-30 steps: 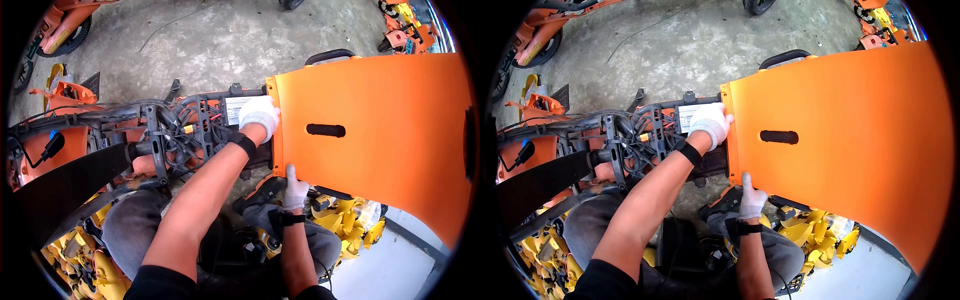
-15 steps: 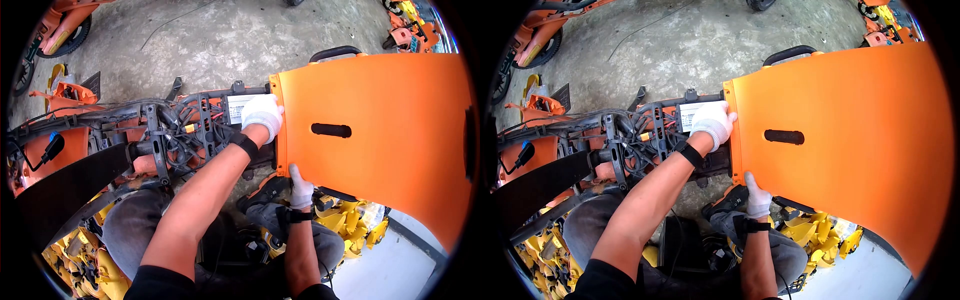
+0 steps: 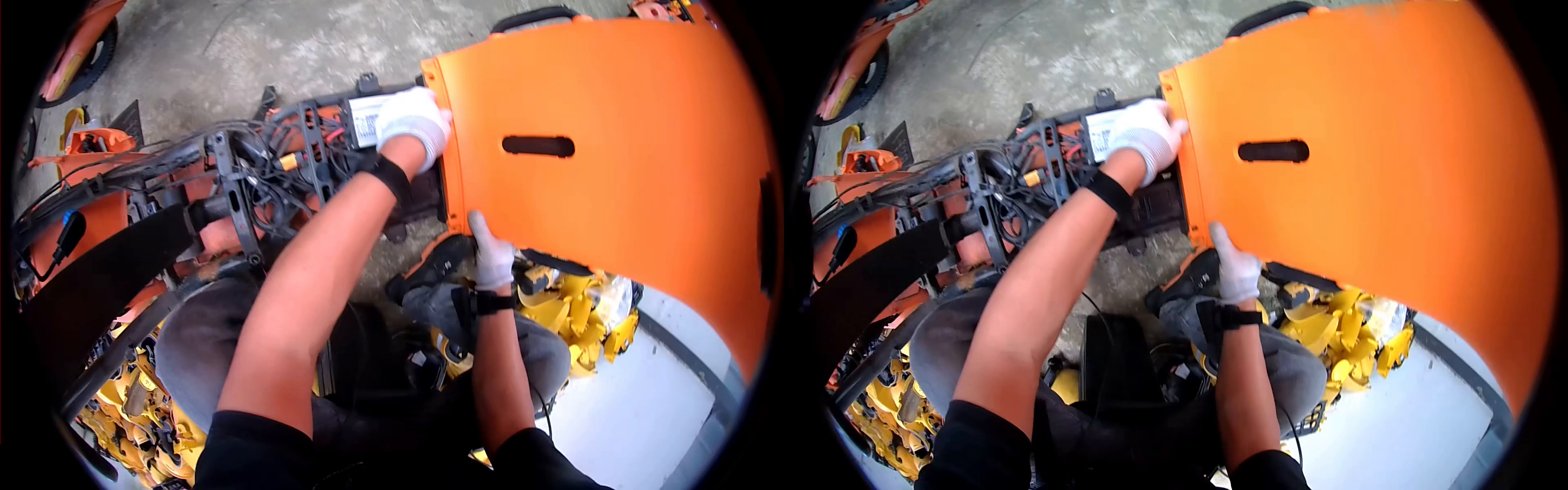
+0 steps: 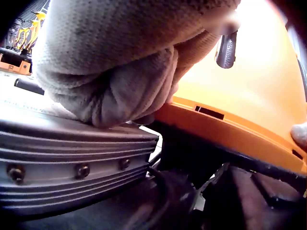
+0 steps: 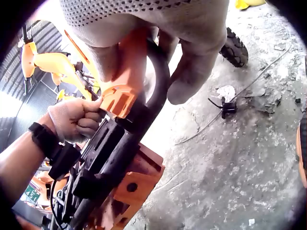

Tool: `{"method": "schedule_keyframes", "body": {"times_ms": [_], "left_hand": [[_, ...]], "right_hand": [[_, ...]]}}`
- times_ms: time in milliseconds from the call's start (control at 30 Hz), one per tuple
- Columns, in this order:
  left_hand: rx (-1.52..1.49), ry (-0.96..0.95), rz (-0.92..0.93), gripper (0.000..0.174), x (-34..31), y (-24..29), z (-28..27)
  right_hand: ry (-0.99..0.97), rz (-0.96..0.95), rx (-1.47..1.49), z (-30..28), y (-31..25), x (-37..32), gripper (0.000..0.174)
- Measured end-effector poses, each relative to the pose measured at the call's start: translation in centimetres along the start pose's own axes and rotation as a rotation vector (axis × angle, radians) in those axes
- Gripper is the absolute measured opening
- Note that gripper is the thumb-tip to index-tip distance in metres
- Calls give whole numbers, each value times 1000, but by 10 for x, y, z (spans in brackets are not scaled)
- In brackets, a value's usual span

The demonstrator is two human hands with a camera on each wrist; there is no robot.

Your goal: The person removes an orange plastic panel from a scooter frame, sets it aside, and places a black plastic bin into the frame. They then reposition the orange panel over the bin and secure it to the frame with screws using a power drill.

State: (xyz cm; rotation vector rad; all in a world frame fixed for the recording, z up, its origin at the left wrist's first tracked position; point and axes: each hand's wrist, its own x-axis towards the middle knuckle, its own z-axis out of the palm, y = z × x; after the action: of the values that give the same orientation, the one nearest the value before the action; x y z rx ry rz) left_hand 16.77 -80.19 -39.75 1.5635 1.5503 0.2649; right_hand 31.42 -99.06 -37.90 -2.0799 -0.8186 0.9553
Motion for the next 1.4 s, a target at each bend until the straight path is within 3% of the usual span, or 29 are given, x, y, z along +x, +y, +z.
{"method": "schedule_keyframes", "body": {"times_ms": [367,733,867,967,1233,1400], "left_hand": [[45,-33,-13,36,-2,5,-9],[26,-24,-13,36,-1,3,-7],[12,4,-2,36,0,1,-3],[-26,31,-1,36,2,-2,1],[-39,-22,-43,33,-3,4,-7],[-40,-37,-45,33,-4,4,-9]], "right_hand": [[-90,-23,-94,-3,-7,1,36],[-87,115,127,-2,7,5,35],[-101,99,96,-2,6,5,34],[-85,-24,10,0,-5,2,35],[-70,29,-19,0,-2,1,39],[-73,22,93,3,-6,0,32]]}}
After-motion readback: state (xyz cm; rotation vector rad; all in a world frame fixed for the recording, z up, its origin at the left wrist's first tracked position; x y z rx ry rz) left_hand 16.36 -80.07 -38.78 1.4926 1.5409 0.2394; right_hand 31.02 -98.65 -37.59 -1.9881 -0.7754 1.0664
